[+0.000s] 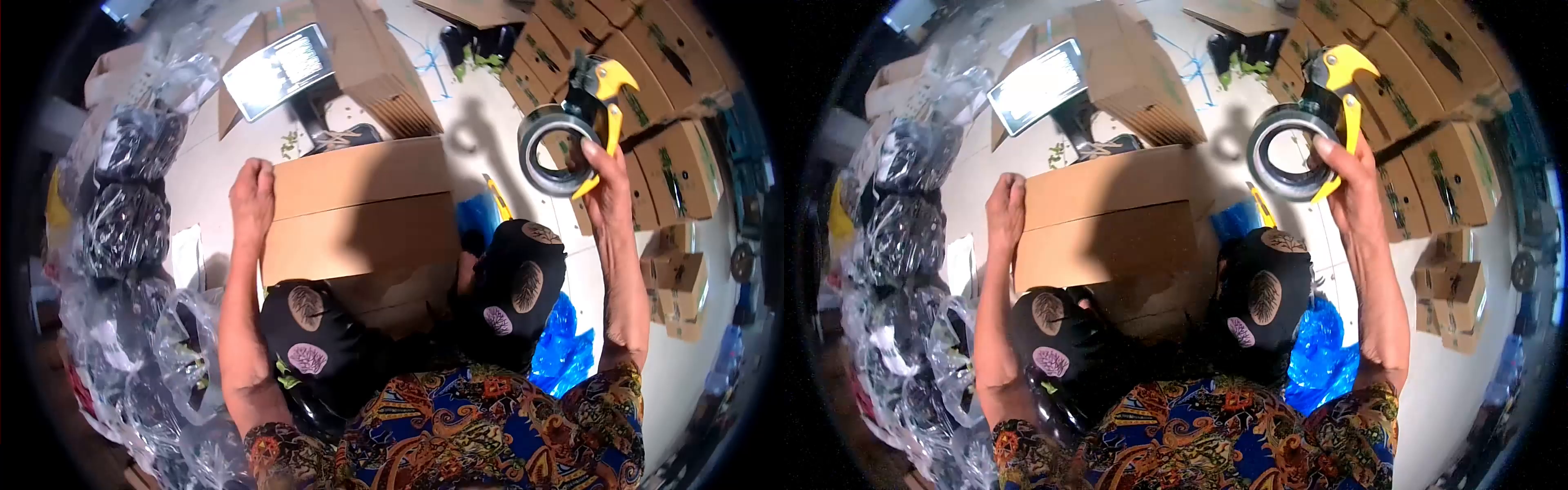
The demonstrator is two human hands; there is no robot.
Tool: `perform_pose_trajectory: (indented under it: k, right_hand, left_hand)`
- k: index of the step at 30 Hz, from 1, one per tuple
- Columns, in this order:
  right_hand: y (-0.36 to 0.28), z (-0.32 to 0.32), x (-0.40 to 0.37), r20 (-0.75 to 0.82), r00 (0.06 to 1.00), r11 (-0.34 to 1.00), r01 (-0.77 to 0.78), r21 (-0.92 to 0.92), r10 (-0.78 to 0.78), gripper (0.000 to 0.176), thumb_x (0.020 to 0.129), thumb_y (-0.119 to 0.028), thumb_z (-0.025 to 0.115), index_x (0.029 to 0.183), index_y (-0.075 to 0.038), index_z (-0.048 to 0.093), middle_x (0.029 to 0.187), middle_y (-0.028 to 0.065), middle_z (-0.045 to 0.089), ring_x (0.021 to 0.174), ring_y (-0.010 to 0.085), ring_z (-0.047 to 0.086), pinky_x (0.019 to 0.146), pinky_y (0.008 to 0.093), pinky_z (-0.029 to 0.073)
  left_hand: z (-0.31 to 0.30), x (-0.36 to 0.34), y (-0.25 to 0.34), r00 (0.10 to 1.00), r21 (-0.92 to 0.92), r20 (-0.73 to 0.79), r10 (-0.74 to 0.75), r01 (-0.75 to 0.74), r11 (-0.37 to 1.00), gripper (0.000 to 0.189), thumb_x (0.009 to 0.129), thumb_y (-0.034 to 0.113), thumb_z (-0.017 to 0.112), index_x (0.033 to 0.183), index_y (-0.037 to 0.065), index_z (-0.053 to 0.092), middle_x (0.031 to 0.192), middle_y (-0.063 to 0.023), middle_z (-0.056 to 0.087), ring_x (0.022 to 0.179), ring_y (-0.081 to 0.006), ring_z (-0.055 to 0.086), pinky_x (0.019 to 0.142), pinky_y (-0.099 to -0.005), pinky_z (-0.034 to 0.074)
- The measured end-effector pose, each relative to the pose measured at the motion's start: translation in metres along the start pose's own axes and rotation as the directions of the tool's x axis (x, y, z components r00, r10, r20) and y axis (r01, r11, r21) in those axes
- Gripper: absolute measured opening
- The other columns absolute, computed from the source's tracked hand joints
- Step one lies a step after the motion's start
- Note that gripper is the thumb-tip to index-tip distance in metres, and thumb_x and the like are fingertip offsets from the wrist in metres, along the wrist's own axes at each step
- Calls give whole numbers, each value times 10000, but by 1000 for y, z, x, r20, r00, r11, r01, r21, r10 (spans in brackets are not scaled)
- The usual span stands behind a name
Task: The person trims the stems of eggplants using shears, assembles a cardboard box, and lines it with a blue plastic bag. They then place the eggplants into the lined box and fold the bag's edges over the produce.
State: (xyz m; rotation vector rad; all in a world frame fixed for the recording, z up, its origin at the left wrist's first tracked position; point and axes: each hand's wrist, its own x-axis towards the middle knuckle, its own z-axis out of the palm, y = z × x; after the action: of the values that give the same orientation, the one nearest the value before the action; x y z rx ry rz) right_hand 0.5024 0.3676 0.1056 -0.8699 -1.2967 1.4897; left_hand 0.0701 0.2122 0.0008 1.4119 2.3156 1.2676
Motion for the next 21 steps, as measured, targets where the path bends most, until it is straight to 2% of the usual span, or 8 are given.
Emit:
perform_pose_trajectory:
  k: [3,5,7,9,11,13,18,21]
  right_hand:
    - [-22,47,-9,134,991,999,28,-18,-25,581,751,-172,699,1243,34,470,1052,103,615,941,164,618,884,263,479]
    - [-27,77,-10,170,985,991,36,-130,-13,607,729,-163,720,1239,43,465,1058,106,613,945,172,611,896,278,471]
    - [-31,104,-9,262,964,962,42,-269,32,623,664,-155,789,1195,-13,495,1107,66,575,984,151,567,866,280,455]
    - [-7,123,0,397,903,892,305,-333,-161,640,665,-167,816,1197,-22,492,1087,75,582,968,156,567,858,281,452]
    - [9,146,5,573,809,774,447,-448,-135,594,696,-166,818,1173,-23,495,1053,93,599,956,172,574,867,284,453]
    - [44,160,13,616,774,785,286,-549,148,524,727,-166,806,1138,-44,506,1036,95,607,976,170,576,863,297,459]
    - [47,171,22,715,698,732,463,-499,46,532,719,-129,807,1131,-55,479,993,120,648,929,244,642,770,351,517]
    - [43,175,17,716,698,670,515,-535,35,535,715,-138,808,1126,-63,474,987,125,641,920,269,645,764,346,513]
  left_hand:
    - [-1,-2,3,999,12,-29,32,-32,999,202,921,207,513,881,16,565,825,-208,602,754,-382,582,689,-414,463]
    - [-2,-2,-1,997,63,-46,63,-60,996,197,926,205,510,885,17,556,830,-215,598,776,-400,580,692,-432,458]
    - [-1,-2,-1,996,60,-52,67,-64,996,184,928,197,507,889,21,543,831,-219,589,787,-412,573,698,-445,453]
    - [-1,-3,1,996,36,-63,65,-62,997,180,928,194,505,888,22,539,825,-218,584,789,-412,571,700,-449,452]
    - [0,-3,-2,996,47,-75,53,-49,998,168,922,189,502,882,30,536,811,-206,581,772,-409,566,692,-455,448]
    - [0,-4,-2,994,8,-89,70,-70,998,163,919,188,500,878,35,537,802,-200,579,762,-405,564,686,-458,444]
    - [-2,-5,-1,990,-47,-139,28,-35,998,150,903,155,505,856,22,556,759,-180,571,736,-381,564,658,-439,451]
    - [-9,-12,-7,959,-114,-222,-178,156,981,127,889,124,521,887,16,588,749,-182,579,739,-365,575,657,-443,452]
